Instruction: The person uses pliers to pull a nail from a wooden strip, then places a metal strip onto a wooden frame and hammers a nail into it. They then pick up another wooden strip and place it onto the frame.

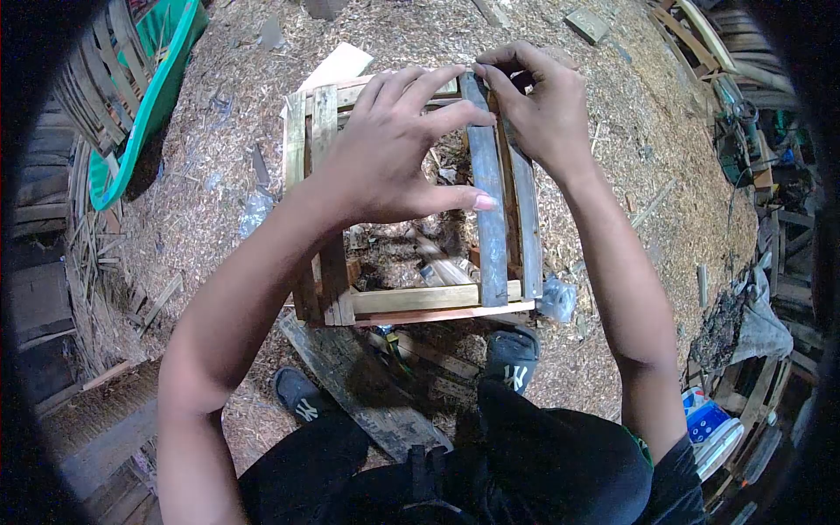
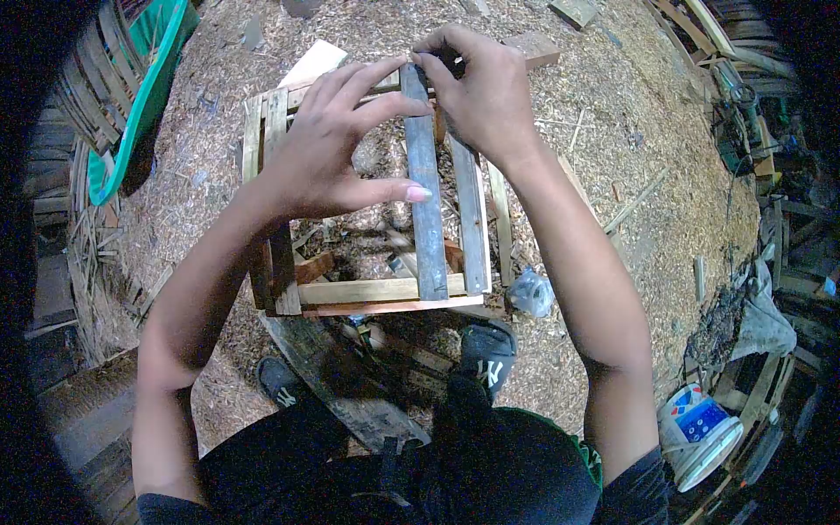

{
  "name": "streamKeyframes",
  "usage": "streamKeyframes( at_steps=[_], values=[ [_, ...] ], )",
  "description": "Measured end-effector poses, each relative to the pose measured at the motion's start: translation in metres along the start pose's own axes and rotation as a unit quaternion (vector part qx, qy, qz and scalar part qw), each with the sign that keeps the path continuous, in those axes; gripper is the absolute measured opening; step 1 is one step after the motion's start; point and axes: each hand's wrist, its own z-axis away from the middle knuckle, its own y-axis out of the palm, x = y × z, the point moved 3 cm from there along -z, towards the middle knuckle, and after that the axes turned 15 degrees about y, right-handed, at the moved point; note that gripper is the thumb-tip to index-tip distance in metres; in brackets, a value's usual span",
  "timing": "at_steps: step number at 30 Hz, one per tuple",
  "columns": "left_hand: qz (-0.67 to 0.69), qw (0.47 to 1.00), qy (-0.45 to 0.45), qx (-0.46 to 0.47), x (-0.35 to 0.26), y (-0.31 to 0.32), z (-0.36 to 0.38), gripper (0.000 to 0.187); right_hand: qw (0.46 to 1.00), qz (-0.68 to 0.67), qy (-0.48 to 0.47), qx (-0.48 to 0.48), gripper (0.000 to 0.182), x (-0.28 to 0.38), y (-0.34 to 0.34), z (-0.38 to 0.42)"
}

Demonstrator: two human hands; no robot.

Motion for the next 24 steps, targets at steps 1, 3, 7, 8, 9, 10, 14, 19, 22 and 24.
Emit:
streamKeyframes(
  at_steps=[1, 3, 7, 8, 9, 10, 14, 19, 22, 24],
  values=[
    [0.003, 1.000, -0.001, -0.004, 0.0000, 0.0003, 0.0002, 0.074, 1.000, 0.000, 0.000, 0.002, 0.014, -0.0002, -0.0002, -0.0001],
    [0.004, 1.000, -0.004, -0.004, -0.0002, 0.0005, 0.0002, 0.075, 1.000, -0.001, 0.001, 0.005, 0.014, 0.0001, -0.0003, 0.0001],
    [-0.002, 1.000, -0.010, 0.000, 0.0005, 0.0022, 0.0011, 0.077, 1.000, 0.004, 0.007, 0.005, 0.013, 0.0015, -0.0010, 0.0012],
    [-0.002, 1.000, -0.010, 0.000, 0.0011, 0.0030, 0.0015, 0.077, 1.000, 0.004, 0.007, 0.005, 0.013, 0.0017, -0.0008, 0.0012],
    [-0.002, 1.000, -0.011, -0.001, 0.0019, 0.0039, 0.0019, 0.078, 1.000, 0.004, 0.007, 0.005, 0.013, 0.0013, -0.0005, 0.0011],
    [-0.002, 1.000, -0.012, -0.002, 0.0022, 0.0045, 0.0024, 0.079, 1.000, 0.007, -0.002, 0.003, 0.013, 0.0007, -0.0004, 0.0010],
    [-0.003, 1.000, -0.008, -0.006, 0.0010, 0.0037, 0.0029, 0.083, 1.000, 0.015, -0.008, -0.003, 0.013, 0.0027, -0.0001, 0.0014],
    [-0.026, 1.000, 0.003, 0.013, -0.0035, -0.0001, 0.0013, 0.096, 0.999, 0.021, -0.024, -0.005, 0.013, 0.0008, 0.0004, 0.0000],
    [-0.025, 1.000, 0.000, 0.013, -0.0026, 0.0025, 0.0022, 0.098, 0.999, 0.027, -0.022, -0.003, 0.013, 0.0014, -0.0003, -0.0001],
    [-0.023, 1.000, 0.001, 0.012, -0.0019, 0.0037, 0.0027, 0.098, 0.999, 0.033, -0.022, -0.005, 0.013, 0.0007, 0.0001, -0.0006]
  ],
)
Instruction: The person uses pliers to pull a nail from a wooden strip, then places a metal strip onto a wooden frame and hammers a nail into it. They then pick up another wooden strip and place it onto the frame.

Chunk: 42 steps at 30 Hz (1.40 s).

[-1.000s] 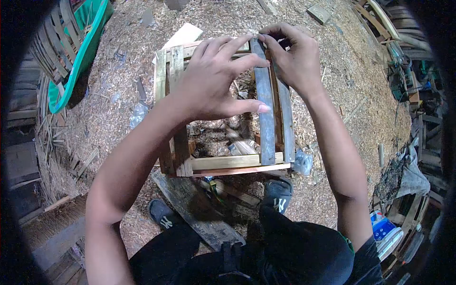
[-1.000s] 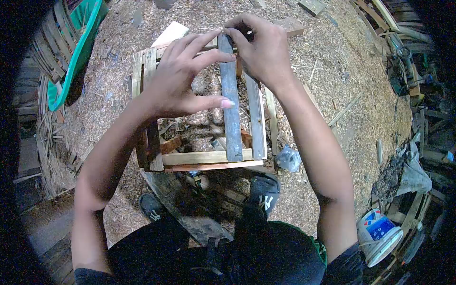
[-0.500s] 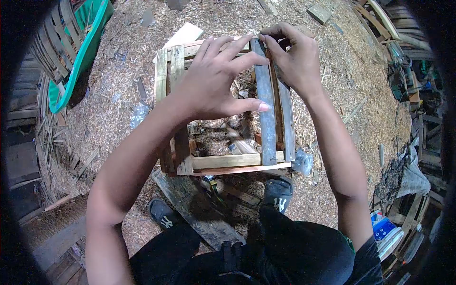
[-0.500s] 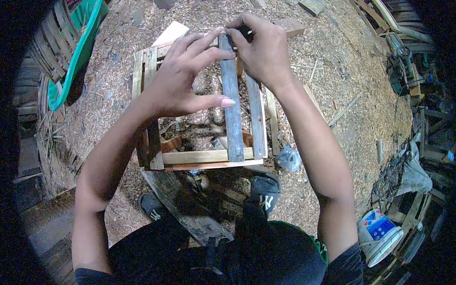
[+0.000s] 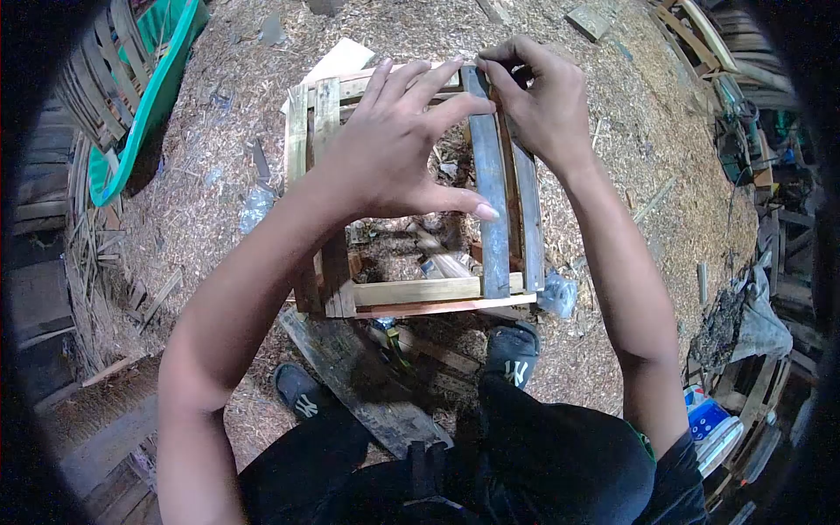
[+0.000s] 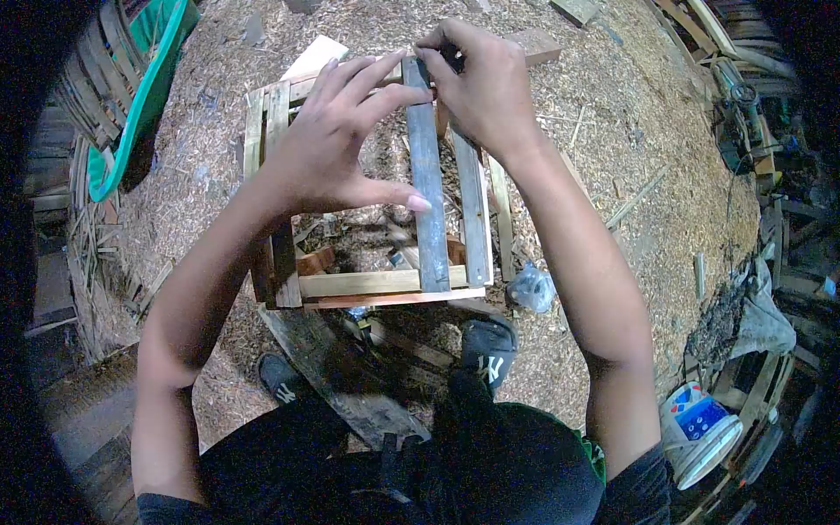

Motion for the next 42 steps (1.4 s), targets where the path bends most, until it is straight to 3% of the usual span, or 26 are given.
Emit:
streamKeyframes(
  at_steps=[18, 23, 30, 33, 36, 42],
  values=[
    [-0.003, 1.000, 0.010, 0.004, -0.0001, 0.0003, -0.0020, 0.097, 1.000, -0.026, -0.012, -0.007, 0.012, -0.0024, 0.0004, -0.0005],
    [0.000, 1.000, 0.003, 0.007, -0.0009, 0.0006, -0.0014, 0.097, 0.998, 0.002, -0.063, -0.022, 0.010, -0.0006, -0.0015, 0.0013],
    [0.000, 1.000, 0.006, 0.004, -0.0001, 0.0022, -0.0004, 0.097, 0.999, 0.011, -0.038, -0.002, 0.012, -0.0032, -0.0007, -0.0017],
    [-0.002, 1.000, 0.007, 0.004, 0.0005, 0.0027, -0.0008, 0.097, 0.997, 0.021, -0.069, -0.010, 0.013, -0.0023, -0.0020, -0.0024],
    [-0.003, 1.000, 0.007, 0.006, 0.0008, 0.0023, -0.0008, 0.097, 1.000, -0.002, -0.029, 0.005, 0.013, -0.0050, -0.0007, -0.0020],
    [0.000, 1.000, 0.004, 0.014, 0.0010, 0.0024, -0.0025, 0.096, 0.996, 0.021, -0.087, -0.008, 0.012, -0.0037, -0.0028, -0.0030]
  ],
)
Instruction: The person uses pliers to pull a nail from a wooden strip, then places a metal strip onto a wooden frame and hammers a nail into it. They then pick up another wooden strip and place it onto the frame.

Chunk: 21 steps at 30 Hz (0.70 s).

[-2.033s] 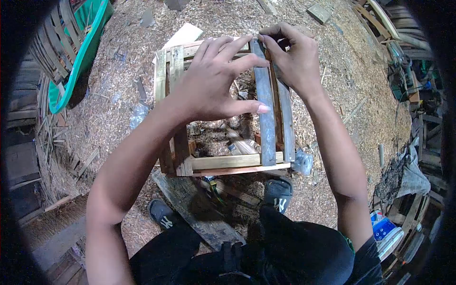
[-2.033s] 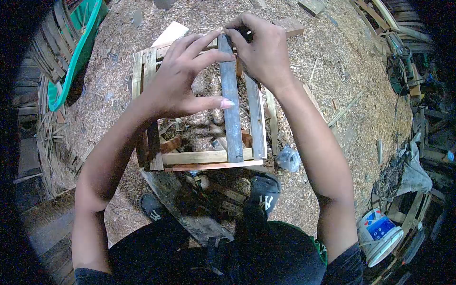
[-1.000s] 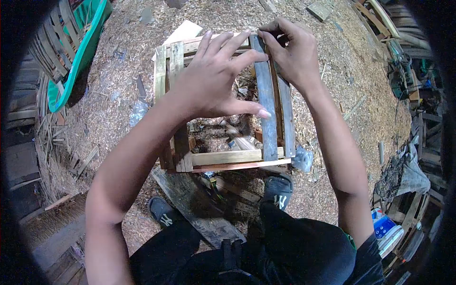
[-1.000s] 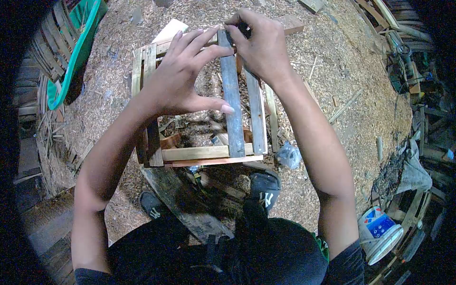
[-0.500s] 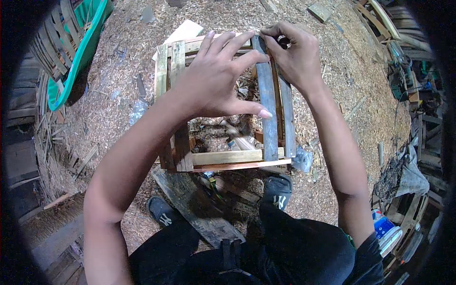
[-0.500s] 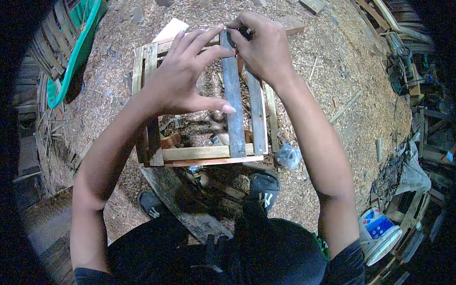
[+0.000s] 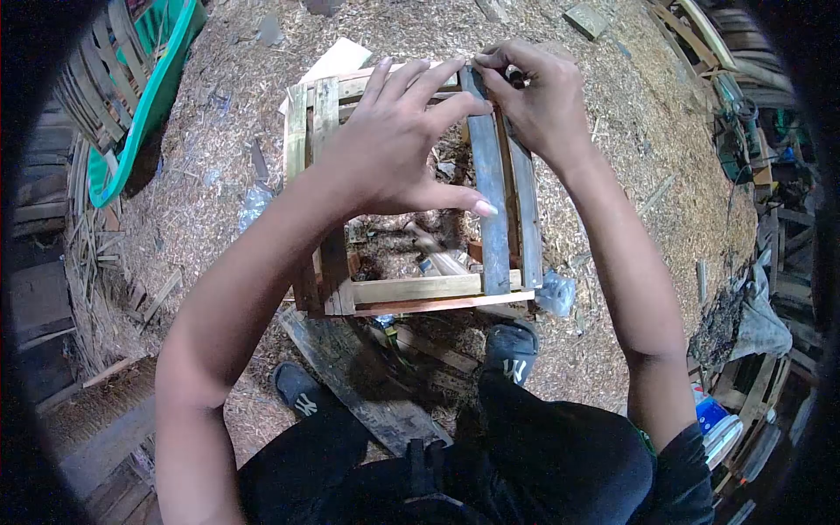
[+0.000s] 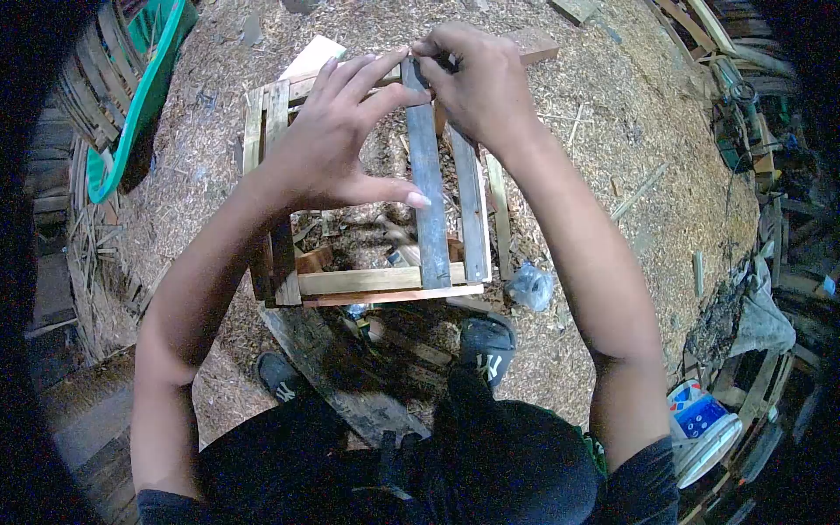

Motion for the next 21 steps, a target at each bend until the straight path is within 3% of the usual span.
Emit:
streamKeyframes(
  at_steps=[21],
  values=[
    [-0.007, 1.000, 0.000, 0.001, -0.0033, -0.0020, 0.0019, 0.095, 0.998, -0.046, 0.046, -0.017, 0.010, 0.0068, -0.0015, 0.0071]
  ],
)
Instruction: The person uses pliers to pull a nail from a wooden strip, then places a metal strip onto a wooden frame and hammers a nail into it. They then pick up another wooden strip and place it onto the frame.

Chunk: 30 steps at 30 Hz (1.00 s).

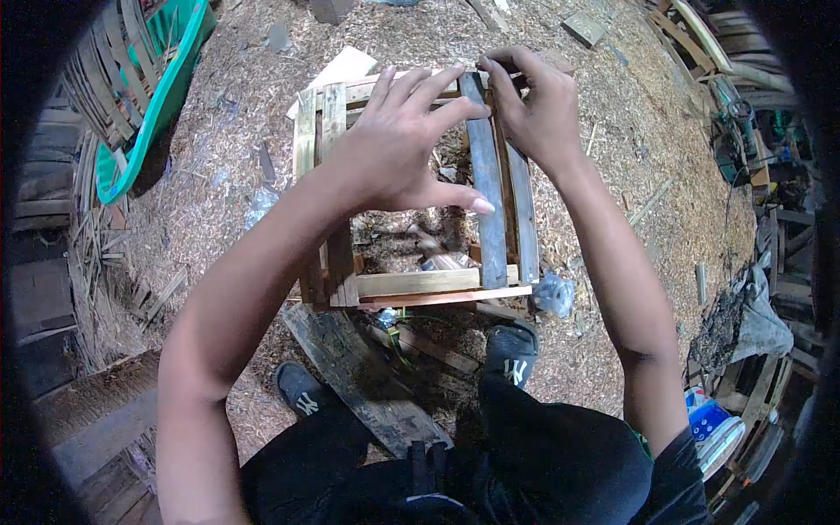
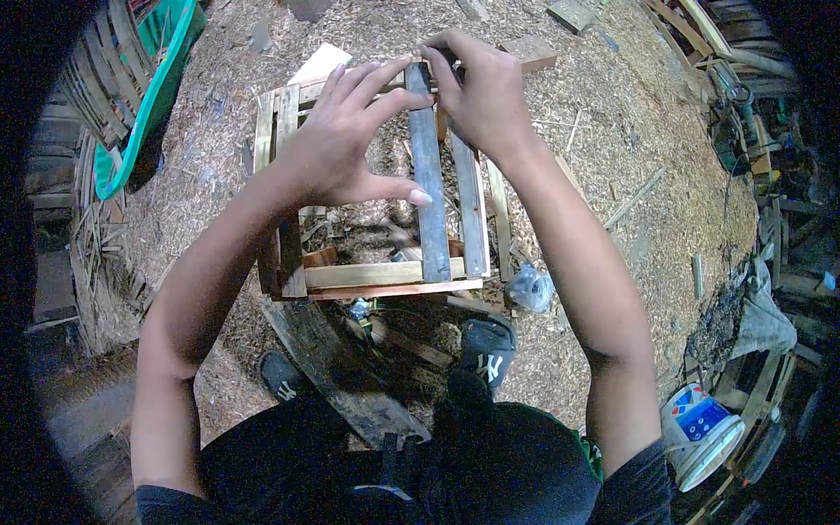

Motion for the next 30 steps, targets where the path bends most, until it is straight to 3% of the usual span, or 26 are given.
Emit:
streamKeyframes(
  at_steps=[6, 8, 10, 11, 13, 14, 16, 17, 19, 22, 24, 25, 28, 30],
  values=[
    [0.009, 1.000, -0.013, 0.006, 0.005, 0.004, -0.002, 0.095, 0.996, -0.055, -0.016, -0.071, 0.013, -0.005, -0.012, 0.015],
    [0.027, 0.999, -0.034, 0.032, 0.008, 0.007, 0.002, 0.092, 0.991, -0.097, 0.059, -0.070, 0.016, -0.008, -0.024, 0.039],
    [-0.011, 0.999, -0.018, -0.029, 0.007, 0.004, 0.002, 0.075, 0.986, -0.119, 0.089, -0.079, 0.013, -0.009, -0.034, 0.070],
    [-0.010, 0.999, -0.023, -0.027, 0.006, -0.005, -0.004, 0.075, 0.985, -0.107, 0.120, -0.063, 0.014, -0.015, -0.040, 0.085],
    [0.117, 0.976, -0.122, 0.139, 0.006, -0.019, -0.014, 0.097, 0.982, -0.098, 0.154, -0.040, 0.018, -0.019, -0.050, 0.118],
    [0.115, 0.975, -0.127, 0.143, 0.009, -0.015, -0.010, 0.097, 0.982, -0.090, 0.163, -0.029, 0.022, -0.020, -0.053, 0.134],
    [0.153, 0.984, -0.082, 0.030, 0.015, -0.010, -0.006, 0.096, 0.981, -0.088, 0.173, -0.019, 0.026, -0.019, -0.054, 0.163],
    [0.133, 0.989, -0.069, 0.013, 0.013, -0.011, -0.005, 0.086, 0.984, -0.081, 0.158, 0.000, 0.025, -0.017, -0.055, 0.176],
    [0.136, 0.988, -0.078, 0.011, 0.018, -0.009, -0.004, 0.083, 0.992, -0.033, 0.121, 0.015, 0.021, -0.012, -0.053, 0.197],
    [0.136, 0.989, -0.055, -0.030, 0.011, -0.018, -0.006, 0.070, 0.983, -0.043, 0.172, 0.045, 0.014, -0.014, -0.052, 0.222],
    [0.195, 0.975, -0.107, -0.016, 0.014, -0.022, -0.006, 0.064, 0.981, -0.029, 0.180, 0.058, 0.011, -0.021, -0.053, 0.232],
    [0.140, 0.983, -0.055, -0.106, 0.019, -0.016, -0.002, 0.058, 0.980, -0.021, 0.189, 0.064, 0.010, -0.025, -0.051, 0.236],
    [0.115, 0.991, -0.057, -0.043, 0.015, -0.032, 0.003, 0.059, 0.968, -0.013, 0.232, 0.094, 0.010, -0.027, -0.037, 0.258],
    [0.085, 0.995, -0.018, -0.056, 0.016, -0.037, 0.015, 0.060, 0.976, -0.034, 0.158, 0.143, 0.013, -0.022, -0.020, 0.269]
  ],
)
